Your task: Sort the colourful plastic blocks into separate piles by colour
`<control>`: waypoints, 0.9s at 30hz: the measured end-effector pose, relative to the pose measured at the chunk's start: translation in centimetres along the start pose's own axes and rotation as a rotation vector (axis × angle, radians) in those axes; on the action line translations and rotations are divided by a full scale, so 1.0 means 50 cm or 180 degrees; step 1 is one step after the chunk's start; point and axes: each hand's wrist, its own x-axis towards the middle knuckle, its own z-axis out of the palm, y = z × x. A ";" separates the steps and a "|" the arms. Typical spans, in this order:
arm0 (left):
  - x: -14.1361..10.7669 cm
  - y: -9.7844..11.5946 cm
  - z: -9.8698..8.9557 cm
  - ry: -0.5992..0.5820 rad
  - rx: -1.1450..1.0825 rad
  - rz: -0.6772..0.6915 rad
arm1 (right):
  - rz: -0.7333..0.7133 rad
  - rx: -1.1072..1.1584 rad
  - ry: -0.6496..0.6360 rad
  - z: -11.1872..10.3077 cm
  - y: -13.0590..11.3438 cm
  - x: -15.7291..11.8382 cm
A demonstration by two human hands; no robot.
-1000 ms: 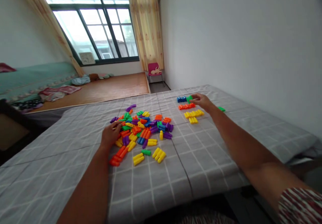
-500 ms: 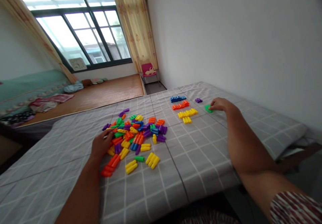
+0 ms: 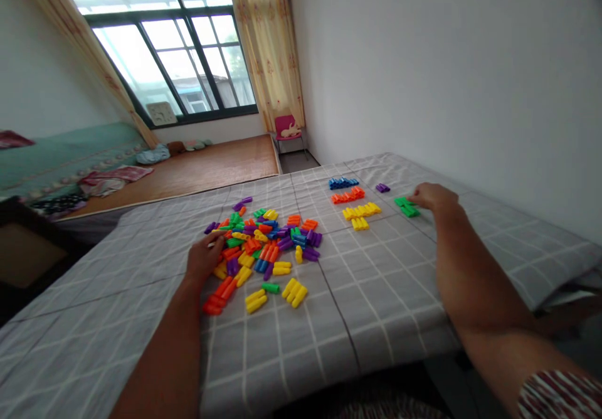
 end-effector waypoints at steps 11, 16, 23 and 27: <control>-0.005 -0.012 0.014 0.0236 -0.0114 -0.0032 | -0.3049 0.0845 -0.0528 -0.024 -0.402 -0.120; -0.009 0.003 0.020 0.0046 -0.0031 0.0141 | -0.3497 0.0909 -0.0797 0.026 -0.616 -0.138; -0.010 -0.003 0.012 0.0145 -0.0143 -0.0136 | -0.2874 0.0709 -0.0750 0.114 -0.831 -0.118; -0.006 -0.028 0.002 0.0436 -0.0399 -0.0633 | -0.2955 0.0580 -0.1054 0.138 -0.883 -0.129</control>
